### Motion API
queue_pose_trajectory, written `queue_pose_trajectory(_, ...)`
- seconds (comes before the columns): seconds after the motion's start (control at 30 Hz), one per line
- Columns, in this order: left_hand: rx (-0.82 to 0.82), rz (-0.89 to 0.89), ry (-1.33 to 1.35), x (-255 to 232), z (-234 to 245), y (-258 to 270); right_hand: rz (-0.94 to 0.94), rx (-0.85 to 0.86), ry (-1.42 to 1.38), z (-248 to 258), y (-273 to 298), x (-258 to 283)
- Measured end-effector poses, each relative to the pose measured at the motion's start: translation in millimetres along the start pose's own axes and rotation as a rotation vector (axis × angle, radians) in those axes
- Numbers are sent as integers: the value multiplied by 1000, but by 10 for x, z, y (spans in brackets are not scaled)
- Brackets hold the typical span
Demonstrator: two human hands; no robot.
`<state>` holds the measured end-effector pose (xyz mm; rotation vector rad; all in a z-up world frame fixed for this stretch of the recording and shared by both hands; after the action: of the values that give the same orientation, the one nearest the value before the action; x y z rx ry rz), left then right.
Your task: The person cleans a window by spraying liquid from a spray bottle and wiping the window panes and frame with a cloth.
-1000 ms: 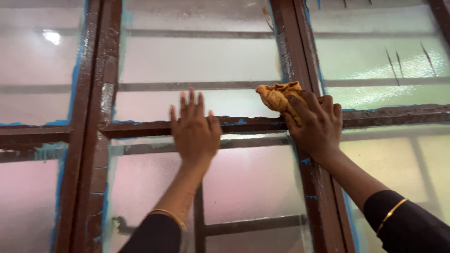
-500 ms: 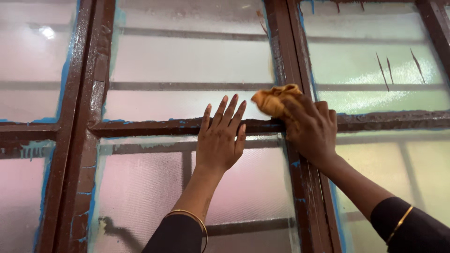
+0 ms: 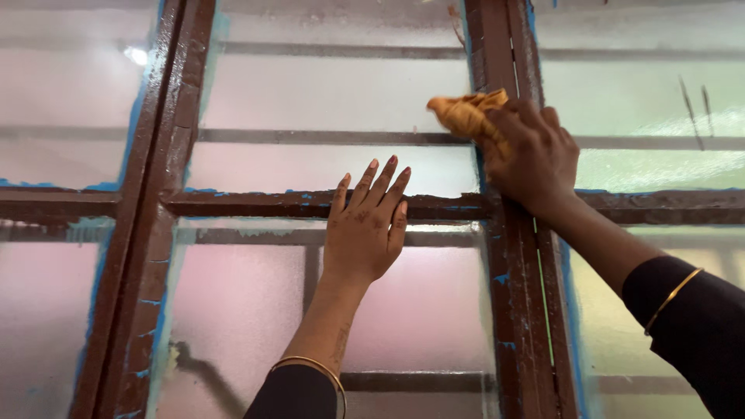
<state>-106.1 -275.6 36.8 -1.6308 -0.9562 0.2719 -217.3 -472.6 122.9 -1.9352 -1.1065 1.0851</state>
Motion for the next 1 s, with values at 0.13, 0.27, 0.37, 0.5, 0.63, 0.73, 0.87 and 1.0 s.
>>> queue_pose_trajectory(0.13,-12,-12,-9,-6,5,-1,-105,-46,9,-26,15,-89)
queue_pose_trajectory(0.27,8,-17,2,2,13,13,-11,-59,29,52,130,4)
queue_pose_trajectory(0.37,-5,-22,25,-13,45,8,-1,-26,-31,136,218,69)
queue_pose_trajectory(0.5,27,-5,34,-9,40,-18,56,-6,-25,234,315,163)
queue_pose_trajectory(0.63,32,5,45,5,46,-12,214,-39,-70,255,319,241)
queue_pose_trajectory(0.73,28,-10,60,-3,44,-2,319,-54,-93,265,316,256)
queue_pose_trajectory(0.87,24,8,65,12,46,31,211,-4,-148,136,280,144)
queue_pose_trajectory(1.0,19,-12,62,-11,38,11,64,-116,-121,39,304,-80)
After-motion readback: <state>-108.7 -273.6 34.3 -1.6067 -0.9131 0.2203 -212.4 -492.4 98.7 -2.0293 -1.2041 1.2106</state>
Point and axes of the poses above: each hand's wrist, its own y-axis away from the middle knuckle, its own z-axis out of the back of the hand, x = y × z, the point moved 6 cm from there along -y, towards the middle knuckle, and after that the axes turned 9 degrees about -x, right-handed, at the moved point
